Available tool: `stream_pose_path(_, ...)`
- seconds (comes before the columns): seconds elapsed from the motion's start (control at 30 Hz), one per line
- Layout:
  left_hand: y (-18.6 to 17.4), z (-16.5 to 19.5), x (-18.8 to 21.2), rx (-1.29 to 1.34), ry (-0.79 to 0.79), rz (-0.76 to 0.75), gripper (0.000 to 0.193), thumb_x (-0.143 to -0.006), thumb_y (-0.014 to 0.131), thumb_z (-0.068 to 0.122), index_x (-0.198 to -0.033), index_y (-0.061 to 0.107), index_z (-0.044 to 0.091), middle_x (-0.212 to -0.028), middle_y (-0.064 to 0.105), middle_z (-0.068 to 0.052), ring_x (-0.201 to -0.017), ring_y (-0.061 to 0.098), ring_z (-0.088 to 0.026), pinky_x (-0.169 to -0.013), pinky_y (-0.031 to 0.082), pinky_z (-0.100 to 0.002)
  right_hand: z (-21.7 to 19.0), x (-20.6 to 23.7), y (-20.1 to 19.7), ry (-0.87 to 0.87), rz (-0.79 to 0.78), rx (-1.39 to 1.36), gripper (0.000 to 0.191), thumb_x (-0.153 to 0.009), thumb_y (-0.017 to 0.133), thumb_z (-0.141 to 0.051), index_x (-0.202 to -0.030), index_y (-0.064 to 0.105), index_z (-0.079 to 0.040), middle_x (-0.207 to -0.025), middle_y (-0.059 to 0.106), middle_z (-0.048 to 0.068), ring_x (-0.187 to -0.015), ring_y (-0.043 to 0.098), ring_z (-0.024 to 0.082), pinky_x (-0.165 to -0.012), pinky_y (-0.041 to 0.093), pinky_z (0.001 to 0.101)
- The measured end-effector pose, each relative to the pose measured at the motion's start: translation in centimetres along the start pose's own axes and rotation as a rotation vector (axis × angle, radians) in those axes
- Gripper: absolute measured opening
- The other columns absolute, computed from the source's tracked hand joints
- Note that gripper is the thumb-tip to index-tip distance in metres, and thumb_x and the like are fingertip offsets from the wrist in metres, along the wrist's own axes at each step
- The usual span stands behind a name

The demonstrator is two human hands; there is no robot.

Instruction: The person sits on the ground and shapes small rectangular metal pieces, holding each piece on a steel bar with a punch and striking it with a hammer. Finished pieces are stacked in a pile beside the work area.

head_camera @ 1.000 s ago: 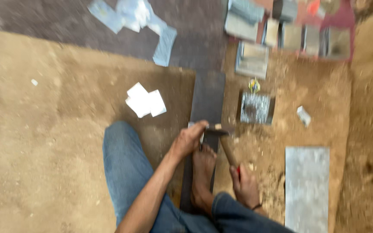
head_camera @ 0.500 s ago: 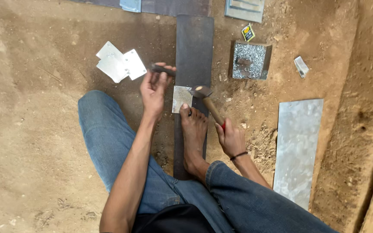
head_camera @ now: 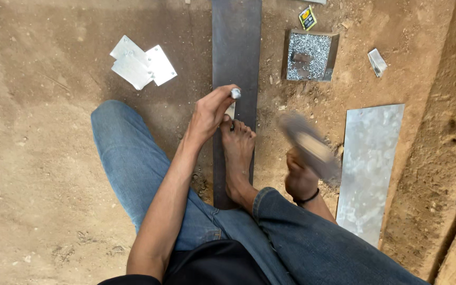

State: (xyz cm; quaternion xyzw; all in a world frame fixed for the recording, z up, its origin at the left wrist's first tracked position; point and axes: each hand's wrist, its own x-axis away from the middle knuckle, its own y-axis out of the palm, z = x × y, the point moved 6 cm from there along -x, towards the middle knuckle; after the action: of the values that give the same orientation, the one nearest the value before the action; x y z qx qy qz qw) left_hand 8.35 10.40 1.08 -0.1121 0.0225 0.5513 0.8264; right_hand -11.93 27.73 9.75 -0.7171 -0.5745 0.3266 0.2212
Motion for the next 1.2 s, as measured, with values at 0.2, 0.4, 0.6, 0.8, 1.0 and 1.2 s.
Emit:
stream_pose_path(0.2, -0.7, -0.6, -0.3, 0.031, -0.093, 0.029, 0.026, -0.102, 0.065, 0.006, -0.129, 0.065, 0.005, -0.118, 0.074, -0.011, -0.105, 0.076, -0.025, -0.086, 0.060, -0.036, 0.4, 0.9, -1.1, 0.259, -0.173, 0.238, 0.030, -0.112, 0.048, -0.035, -0.104, 0.056, -0.008, -0.063, 0.059, 0.003, -0.049, 0.054, 0.012, -0.043, 0.044, 0.0301)
stream_pose_path(0.4, -0.6, -0.5, -0.4, 0.034, -0.039, 0.003, 0.024, -0.104, 0.064, 0.007, -0.128, 0.062, 0.004, -0.121, 0.073, -0.013, -0.105, 0.075, -0.025, -0.085, 0.060, -0.037, -1.4, -1.8, -1.8, -0.133, 0.123, -0.790, 0.030, -0.102, 0.063, -0.035, -0.102, 0.058, -0.005, -0.073, 0.053, 0.014, -0.046, 0.048, 0.013, -0.038, 0.044, 0.0244)
stream_pose_path(0.6, 0.1, -0.3, -0.3, -0.055, -0.101, -0.041, 0.029, -0.099, 0.065, 0.005, -0.128, 0.065, 0.007, -0.117, 0.075, -0.011, -0.100, 0.075, -0.023, -0.079, 0.062, -0.034, 1.6, 0.7, 1.0, 0.473, -0.400, 0.254, 0.033, -0.105, 0.053, -0.033, -0.100, 0.058, -0.001, -0.056, 0.058, 0.010, -0.041, 0.053, 0.015, -0.037, 0.041, 0.0328)
stream_pose_path(0.8, 0.1, -1.2, -0.1, 0.131, -0.105, 0.058, 0.025, -0.104, 0.064, 0.005, -0.129, 0.065, 0.006, -0.116, 0.075, -0.011, -0.105, 0.076, -0.021, -0.086, 0.063, -0.035, -2.5, 0.3, -2.1, -0.018, 0.231, -0.377, 0.041, -0.109, 0.048, -0.046, -0.096, 0.056, -0.007, -0.065, 0.048, 0.001, -0.043, 0.044, 0.009, -0.037, 0.030, 0.0270)
stream_pose_path(1.0, 0.4, -0.5, -0.1, -0.084, -0.004, -0.017, 0.026, -0.101, 0.065, 0.005, -0.126, 0.066, 0.005, -0.122, 0.074, -0.012, -0.107, 0.074, -0.023, -0.085, 0.061, -0.032, -0.4, -0.7, 1.7, 0.231, -0.279, 0.381, 0.037, -0.109, 0.054, -0.039, -0.104, 0.057, -0.002, -0.064, 0.057, 0.008, -0.052, 0.052, 0.020, -0.044, 0.040, 0.0375)
stream_pose_path(1.2, -0.2, -1.3, -0.5, 0.234, -0.113, 0.051, 0.025, -0.106, 0.062, 0.005, -0.131, 0.063, 0.006, -0.117, 0.075, -0.010, -0.105, 0.075, -0.020, -0.087, 0.062, -0.035, -2.0, 1.0, -2.1, 0.005, 0.218, -0.366, 0.037, -0.109, 0.049, -0.039, -0.104, 0.057, -0.004, -0.062, 0.055, 0.006, -0.048, 0.050, 0.018, -0.041, 0.041, 0.0357)
